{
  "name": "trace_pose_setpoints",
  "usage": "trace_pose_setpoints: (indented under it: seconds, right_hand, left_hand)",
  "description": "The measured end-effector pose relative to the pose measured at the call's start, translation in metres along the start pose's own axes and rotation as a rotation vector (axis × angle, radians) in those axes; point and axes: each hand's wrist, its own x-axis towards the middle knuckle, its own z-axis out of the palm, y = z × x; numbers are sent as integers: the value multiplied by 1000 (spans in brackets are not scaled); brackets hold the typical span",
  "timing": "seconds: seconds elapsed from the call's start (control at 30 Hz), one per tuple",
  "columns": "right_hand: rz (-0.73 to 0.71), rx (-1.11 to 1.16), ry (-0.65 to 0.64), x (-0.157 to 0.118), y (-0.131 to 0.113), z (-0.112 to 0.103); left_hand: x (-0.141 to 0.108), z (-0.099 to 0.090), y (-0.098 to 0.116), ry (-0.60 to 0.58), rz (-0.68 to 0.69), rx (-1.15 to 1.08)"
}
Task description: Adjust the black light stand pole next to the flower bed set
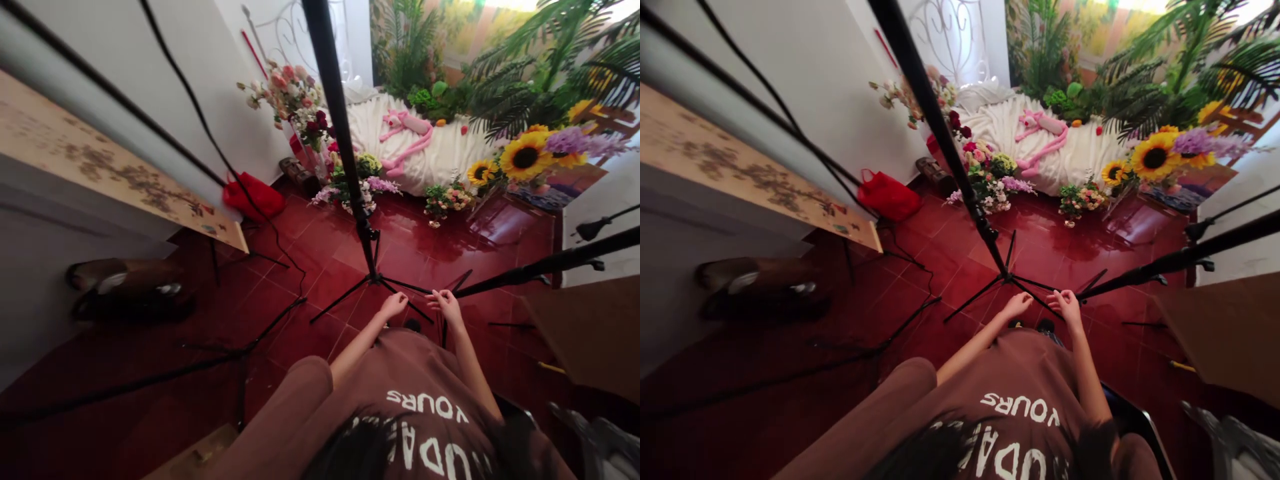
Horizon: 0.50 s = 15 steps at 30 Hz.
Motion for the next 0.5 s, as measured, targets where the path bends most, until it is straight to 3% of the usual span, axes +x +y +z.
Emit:
trace_pose_setpoints:
  seconds: [0.1, 0.2, 0.33, 0.5]
  right_hand:
    - [-14, 60, 154, -10, 3, -37]
    - [-18, 147, 287, -21, 7, -68]
    - [-42, 224, 426, -39, 14, -96]
    - [-72, 263, 496, -46, 8, -124]
  left_hand:
    - [6, 25, 25, -238, 22, 62]
    - [26, 42, 54, -390, 93, 83]
    - [65, 60, 104, -491, 232, 53]
    - [118, 89, 183, -540, 347, -59]
